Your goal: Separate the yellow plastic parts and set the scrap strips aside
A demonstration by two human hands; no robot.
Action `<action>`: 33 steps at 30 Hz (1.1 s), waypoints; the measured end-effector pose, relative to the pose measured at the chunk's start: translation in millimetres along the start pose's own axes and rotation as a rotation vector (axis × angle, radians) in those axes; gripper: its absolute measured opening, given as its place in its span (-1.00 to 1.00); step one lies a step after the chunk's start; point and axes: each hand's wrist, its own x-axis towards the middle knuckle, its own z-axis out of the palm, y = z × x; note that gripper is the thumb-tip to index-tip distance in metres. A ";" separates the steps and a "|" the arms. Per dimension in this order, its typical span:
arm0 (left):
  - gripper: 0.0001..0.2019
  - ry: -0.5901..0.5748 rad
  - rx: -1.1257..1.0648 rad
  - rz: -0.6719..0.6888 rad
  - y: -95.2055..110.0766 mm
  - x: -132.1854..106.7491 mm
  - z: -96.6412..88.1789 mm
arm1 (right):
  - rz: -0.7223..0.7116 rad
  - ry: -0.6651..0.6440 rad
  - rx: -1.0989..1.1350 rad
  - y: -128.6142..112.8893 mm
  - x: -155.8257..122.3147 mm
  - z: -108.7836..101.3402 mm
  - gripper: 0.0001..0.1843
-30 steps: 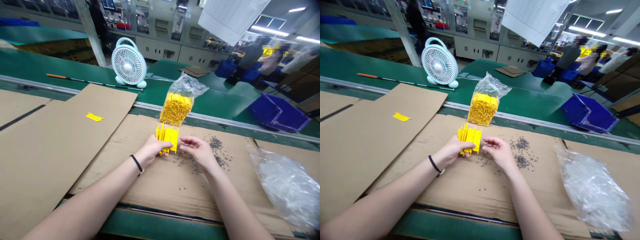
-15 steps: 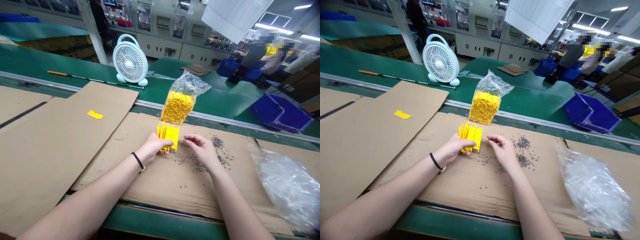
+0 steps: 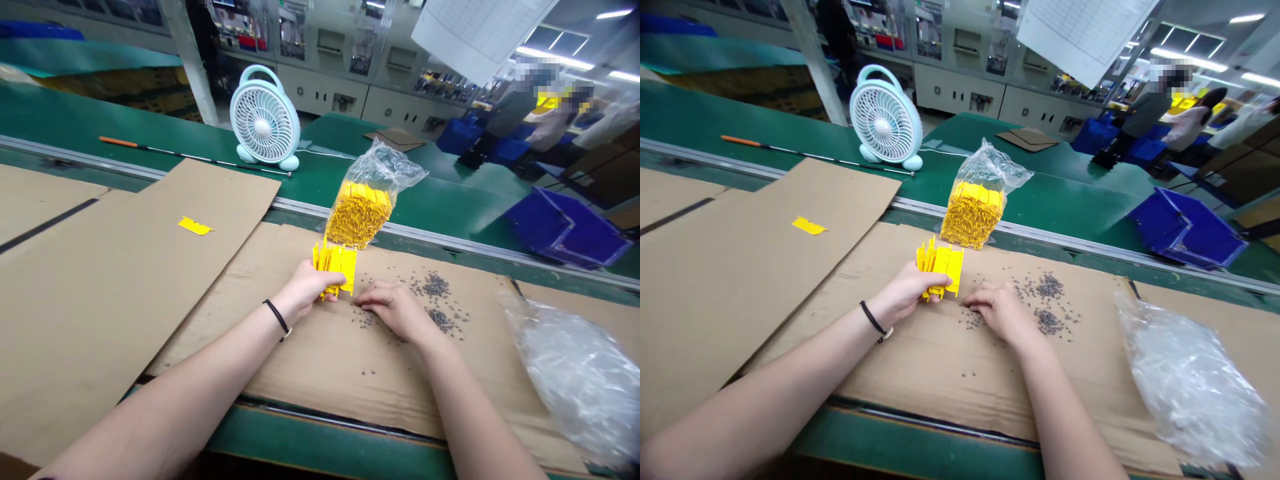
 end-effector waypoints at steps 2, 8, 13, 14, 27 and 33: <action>-0.77 -0.005 -0.002 0.012 -0.6 0.0 0.0 | -0.021 -0.008 -0.068 1.7 2.3 5.4 -0.81; -0.77 -0.011 0.017 -0.006 -0.2 -0.2 -0.2 | 0.001 0.026 -0.121 1.6 4.0 3.2 -0.84; -0.76 -0.018 0.001 0.000 -1.3 0.0 -0.5 | -0.011 0.030 -0.079 3.8 2.6 -0.3 -0.81; -0.76 -0.018 -0.002 0.002 -1.5 0.1 -0.6 | -0.012 0.031 -0.082 4.9 2.8 0.6 -0.83; -0.77 -0.045 0.056 -0.004 -3.0 -2.6 3.9 | 0.149 0.383 0.197 -16.4 4.0 5.4 -0.86; -0.74 -0.059 0.078 -0.009 -5.0 -3.0 5.3 | 0.192 0.392 0.333 -20.7 5.0 10.0 -0.81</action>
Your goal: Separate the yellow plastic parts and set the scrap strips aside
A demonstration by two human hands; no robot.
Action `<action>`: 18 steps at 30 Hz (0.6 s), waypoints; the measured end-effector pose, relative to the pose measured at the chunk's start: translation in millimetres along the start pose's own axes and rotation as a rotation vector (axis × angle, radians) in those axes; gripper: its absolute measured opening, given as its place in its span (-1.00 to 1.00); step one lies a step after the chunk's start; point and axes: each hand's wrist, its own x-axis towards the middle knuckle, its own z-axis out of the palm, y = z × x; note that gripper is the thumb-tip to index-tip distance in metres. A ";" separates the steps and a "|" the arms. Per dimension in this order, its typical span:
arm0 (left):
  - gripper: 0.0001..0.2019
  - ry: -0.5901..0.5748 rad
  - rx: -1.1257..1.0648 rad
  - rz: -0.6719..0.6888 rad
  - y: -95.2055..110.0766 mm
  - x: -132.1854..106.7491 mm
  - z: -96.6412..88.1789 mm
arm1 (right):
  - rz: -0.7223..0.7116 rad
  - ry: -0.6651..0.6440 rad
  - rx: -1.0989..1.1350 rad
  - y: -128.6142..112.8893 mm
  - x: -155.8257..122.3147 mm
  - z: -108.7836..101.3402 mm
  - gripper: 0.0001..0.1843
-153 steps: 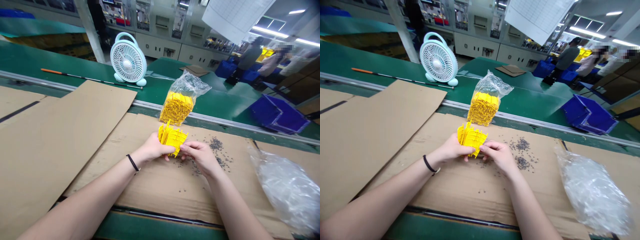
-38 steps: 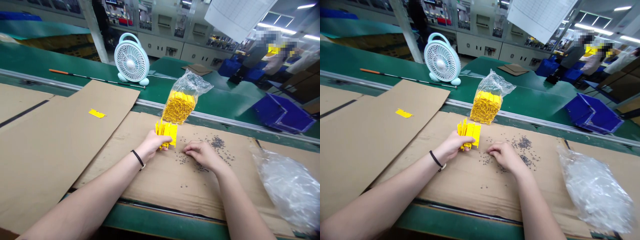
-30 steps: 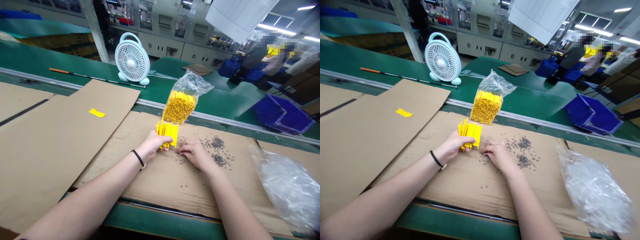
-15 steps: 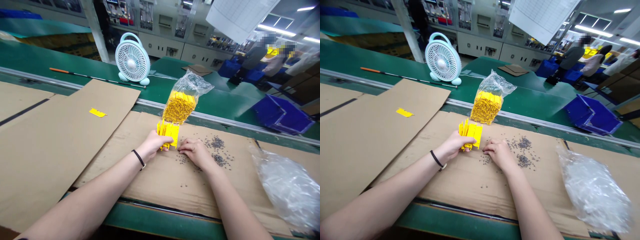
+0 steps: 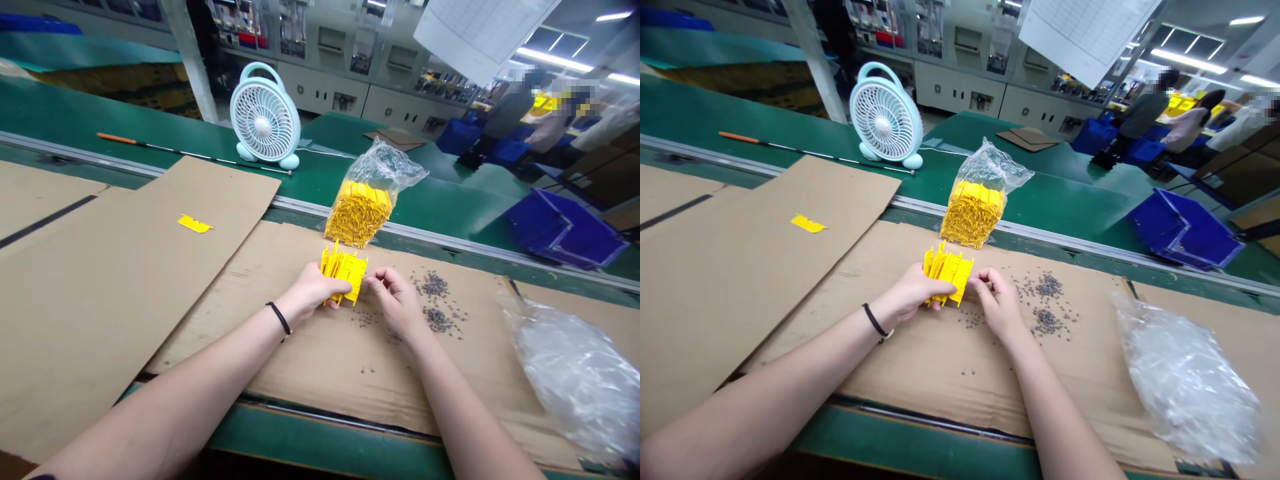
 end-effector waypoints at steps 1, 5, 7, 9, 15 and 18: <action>-0.75 -0.003 0.001 -0.003 0.4 -0.2 0.0 | -0.005 0.009 0.002 0.7 0.4 0.1 -0.81; -0.75 -0.013 -0.003 -0.013 2.4 -1.5 -0.4 | -0.018 0.017 0.000 0.8 0.9 -0.8 -0.82; -0.74 -0.017 -0.005 -0.015 2.9 -2.1 -0.5 | -0.014 0.007 -0.003 -1.4 0.3 -1.0 -0.82; -0.74 -0.027 -0.002 -0.010 2.8 -2.4 -0.5 | -0.001 0.001 -0.008 -3.9 -0.3 -0.8 -0.83; -0.74 -0.022 0.032 0.014 2.7 -2.7 0.2 | 0.053 -0.017 -0.002 -3.1 0.4 0.0 -0.78; -0.74 -0.005 0.089 0.036 3.5 -4.9 1.8 | 0.092 -0.046 0.012 -1.9 -0.1 0.6 -0.75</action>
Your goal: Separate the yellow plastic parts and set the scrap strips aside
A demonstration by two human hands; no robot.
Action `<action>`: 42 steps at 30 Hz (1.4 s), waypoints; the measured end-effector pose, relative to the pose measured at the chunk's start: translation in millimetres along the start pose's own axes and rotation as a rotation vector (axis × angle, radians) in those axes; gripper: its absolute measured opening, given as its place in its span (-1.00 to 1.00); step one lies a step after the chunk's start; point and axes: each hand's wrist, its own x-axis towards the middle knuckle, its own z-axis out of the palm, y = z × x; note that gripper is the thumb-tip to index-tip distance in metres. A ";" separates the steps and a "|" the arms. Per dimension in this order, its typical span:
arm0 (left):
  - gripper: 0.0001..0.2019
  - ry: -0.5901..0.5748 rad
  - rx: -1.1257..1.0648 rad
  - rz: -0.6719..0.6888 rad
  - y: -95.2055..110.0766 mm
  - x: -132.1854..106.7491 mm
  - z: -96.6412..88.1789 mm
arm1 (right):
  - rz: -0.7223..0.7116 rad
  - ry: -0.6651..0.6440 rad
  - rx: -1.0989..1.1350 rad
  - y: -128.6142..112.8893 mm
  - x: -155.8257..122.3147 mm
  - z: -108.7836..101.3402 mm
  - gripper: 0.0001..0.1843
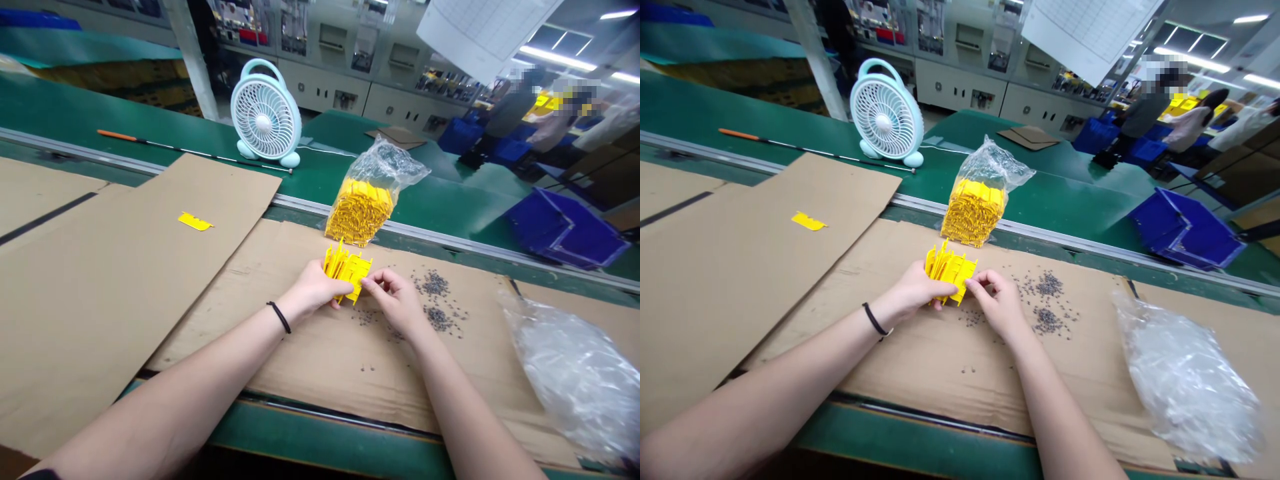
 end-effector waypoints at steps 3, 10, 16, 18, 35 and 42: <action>-0.78 -0.032 0.071 0.029 2.0 -3.1 2.4 | -0.023 0.073 -0.059 -0.9 -1.2 -0.6 -0.75; -0.74 0.192 -0.099 0.159 18.7 11.3 -30.1 | -0.097 0.246 -0.220 15.8 6.6 -16.6 -0.72; -0.78 0.934 -0.507 0.292 35.3 26.0 -128.8 | -0.096 0.114 -0.667 32.2 11.4 -15.3 -0.84; -0.74 1.083 -0.537 0.317 36.5 23.0 -154.5 | -0.065 0.115 -0.708 31.2 11.3 -11.5 -0.84; -0.82 -0.139 -0.167 0.036 13.8 8.9 -28.4 | 0.079 0.142 0.193 1.7 1.4 -7.3 -0.77; -0.72 -0.193 -0.014 -0.011 -2.0 6.7 -10.3 | -0.012 0.148 0.042 -2.8 -3.5 -9.5 -0.86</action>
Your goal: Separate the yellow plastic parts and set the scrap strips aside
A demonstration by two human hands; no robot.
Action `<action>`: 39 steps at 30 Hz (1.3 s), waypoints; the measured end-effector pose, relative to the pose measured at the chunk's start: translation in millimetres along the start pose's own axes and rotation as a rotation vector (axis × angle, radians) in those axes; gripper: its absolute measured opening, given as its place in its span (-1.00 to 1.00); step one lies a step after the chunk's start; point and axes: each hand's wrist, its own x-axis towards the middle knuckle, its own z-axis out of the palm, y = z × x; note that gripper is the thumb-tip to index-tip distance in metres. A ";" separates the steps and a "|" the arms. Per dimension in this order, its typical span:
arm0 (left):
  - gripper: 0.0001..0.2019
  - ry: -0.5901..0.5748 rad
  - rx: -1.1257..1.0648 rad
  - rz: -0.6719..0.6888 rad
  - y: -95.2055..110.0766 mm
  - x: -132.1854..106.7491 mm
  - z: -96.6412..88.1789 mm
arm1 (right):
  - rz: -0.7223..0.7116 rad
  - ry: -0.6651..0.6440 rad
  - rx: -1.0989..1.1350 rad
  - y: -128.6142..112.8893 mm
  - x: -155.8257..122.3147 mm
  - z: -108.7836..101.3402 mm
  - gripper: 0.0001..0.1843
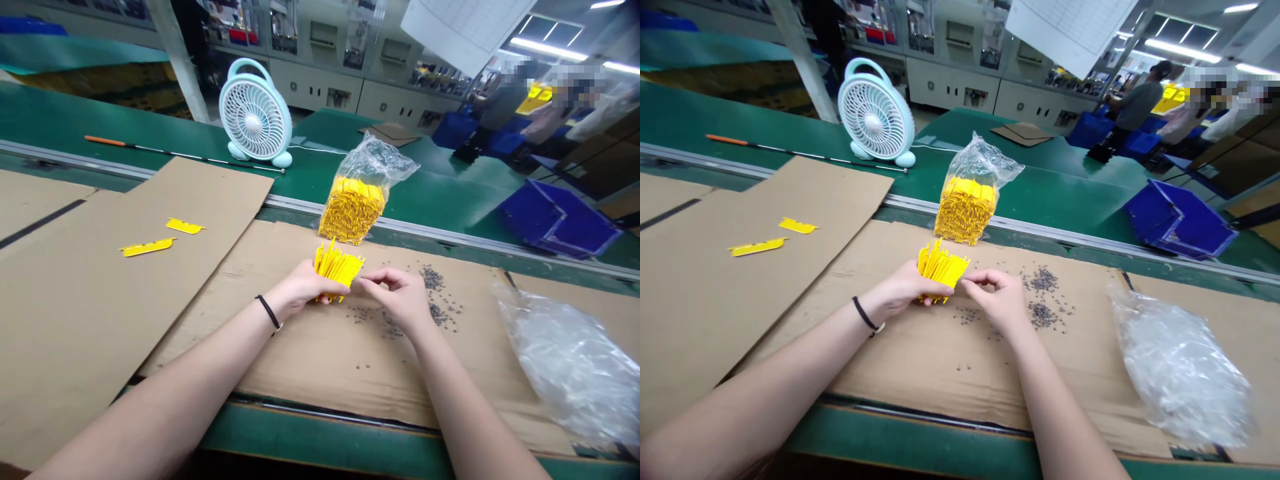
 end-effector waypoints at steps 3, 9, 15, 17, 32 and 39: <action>-0.74 0.000 0.005 0.001 0.4 0.0 -0.7 | -0.045 0.000 -0.040 -0.8 -1.4 1.3 -0.91; -0.73 -0.007 0.017 0.028 2.4 -2.0 0.1 | -0.083 -0.037 -0.052 -2.2 -1.3 1.9 -0.93; -0.74 -0.011 0.045 0.020 2.2 -1.8 0.8 | -0.082 -0.012 -0.025 -2.2 -1.0 1.4 -0.93; -0.75 -0.012 0.040 0.019 2.0 -1.6 0.6 | -0.073 -0.027 -0.017 -2.6 -1.1 1.6 -0.93; -0.72 -0.037 -0.021 0.069 3.6 -4.6 3.9 | 0.195 -0.146 0.419 -1.7 -0.1 7.0 -0.80; -0.68 -0.032 -0.010 0.107 7.3 -5.8 6.8 | 0.217 -0.177 0.461 0.7 0.8 8.2 -0.72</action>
